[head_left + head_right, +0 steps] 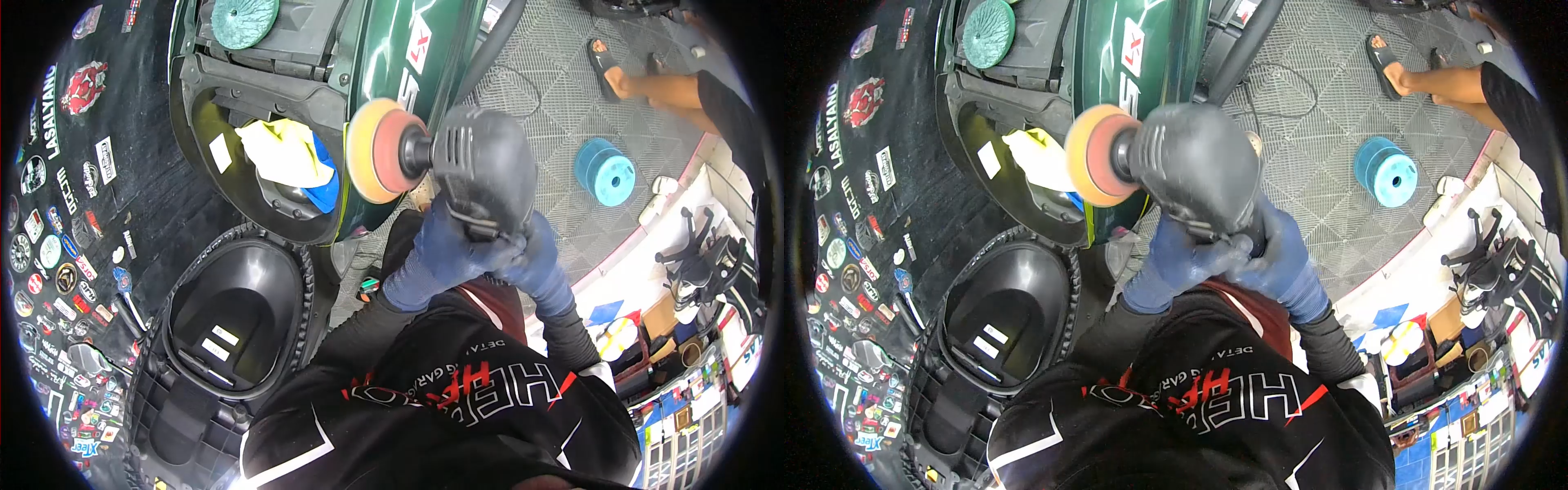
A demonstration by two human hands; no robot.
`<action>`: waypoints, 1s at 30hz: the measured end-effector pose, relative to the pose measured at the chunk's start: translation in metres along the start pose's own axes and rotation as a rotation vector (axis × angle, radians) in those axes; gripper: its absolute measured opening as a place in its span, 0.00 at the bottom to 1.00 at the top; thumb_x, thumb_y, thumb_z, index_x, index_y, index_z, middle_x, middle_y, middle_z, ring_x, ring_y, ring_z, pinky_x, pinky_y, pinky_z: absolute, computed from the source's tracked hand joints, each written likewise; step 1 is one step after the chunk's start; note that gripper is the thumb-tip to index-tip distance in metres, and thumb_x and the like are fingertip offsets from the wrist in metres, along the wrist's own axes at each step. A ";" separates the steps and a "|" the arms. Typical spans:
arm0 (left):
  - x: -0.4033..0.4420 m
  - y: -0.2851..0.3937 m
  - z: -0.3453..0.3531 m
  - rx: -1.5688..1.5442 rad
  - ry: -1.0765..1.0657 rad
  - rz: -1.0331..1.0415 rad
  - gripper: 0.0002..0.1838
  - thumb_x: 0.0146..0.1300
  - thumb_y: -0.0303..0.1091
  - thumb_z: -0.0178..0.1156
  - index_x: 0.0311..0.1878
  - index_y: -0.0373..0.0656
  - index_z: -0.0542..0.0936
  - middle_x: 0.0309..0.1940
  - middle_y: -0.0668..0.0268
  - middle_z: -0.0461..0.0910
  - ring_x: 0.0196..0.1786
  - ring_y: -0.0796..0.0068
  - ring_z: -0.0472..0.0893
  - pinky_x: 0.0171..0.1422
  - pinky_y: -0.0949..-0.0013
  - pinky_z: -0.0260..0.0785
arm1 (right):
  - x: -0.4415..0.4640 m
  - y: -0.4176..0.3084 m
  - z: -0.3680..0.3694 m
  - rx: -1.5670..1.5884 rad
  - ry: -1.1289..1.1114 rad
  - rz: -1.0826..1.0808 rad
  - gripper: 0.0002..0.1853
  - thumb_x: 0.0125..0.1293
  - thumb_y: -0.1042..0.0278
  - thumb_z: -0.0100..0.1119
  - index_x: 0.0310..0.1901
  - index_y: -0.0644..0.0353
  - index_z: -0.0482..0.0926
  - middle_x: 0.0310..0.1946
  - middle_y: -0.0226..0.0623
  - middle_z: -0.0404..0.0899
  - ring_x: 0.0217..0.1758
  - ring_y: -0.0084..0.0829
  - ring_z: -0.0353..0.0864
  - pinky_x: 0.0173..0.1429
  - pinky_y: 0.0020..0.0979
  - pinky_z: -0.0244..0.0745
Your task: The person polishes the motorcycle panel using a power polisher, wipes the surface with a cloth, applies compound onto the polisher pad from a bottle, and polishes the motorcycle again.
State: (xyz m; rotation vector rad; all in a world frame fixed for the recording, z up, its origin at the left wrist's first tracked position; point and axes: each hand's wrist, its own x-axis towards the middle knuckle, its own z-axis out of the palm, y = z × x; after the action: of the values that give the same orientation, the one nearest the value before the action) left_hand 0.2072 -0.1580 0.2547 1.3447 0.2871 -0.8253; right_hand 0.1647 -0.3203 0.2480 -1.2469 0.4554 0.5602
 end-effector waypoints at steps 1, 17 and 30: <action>-0.005 -0.008 -0.003 0.002 -0.001 -0.003 0.36 0.47 0.44 0.81 0.58 0.39 0.77 0.48 0.60 0.85 0.49 0.66 0.86 0.56 0.60 0.79 | -0.005 0.004 -0.004 0.004 0.002 0.001 0.35 0.57 0.64 0.65 0.66 0.69 0.69 0.48 0.47 0.84 0.47 0.31 0.85 0.54 0.31 0.78; -0.012 -0.048 -0.029 0.833 -0.064 0.989 0.38 0.48 0.42 0.82 0.60 0.38 0.74 0.53 0.61 0.81 0.52 0.68 0.84 0.56 0.59 0.79 | -0.015 0.022 0.004 -0.432 -0.010 -0.229 0.34 0.52 0.58 0.72 0.59 0.63 0.74 0.37 0.50 0.85 0.39 0.52 0.87 0.45 0.39 0.81; -0.029 -0.051 -0.035 0.482 -0.209 0.353 0.41 0.51 0.42 0.80 0.67 0.41 0.73 0.56 0.60 0.80 0.56 0.65 0.82 0.60 0.58 0.76 | -0.030 0.053 0.006 -0.498 0.001 -0.147 0.32 0.52 0.55 0.72 0.56 0.64 0.75 0.34 0.48 0.84 0.36 0.45 0.87 0.44 0.37 0.80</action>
State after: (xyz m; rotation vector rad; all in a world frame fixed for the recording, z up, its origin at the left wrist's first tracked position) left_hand 0.1619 -0.1152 0.2270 1.6764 -0.3285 -0.7504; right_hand 0.1082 -0.3072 0.2283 -1.7399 0.2253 0.5658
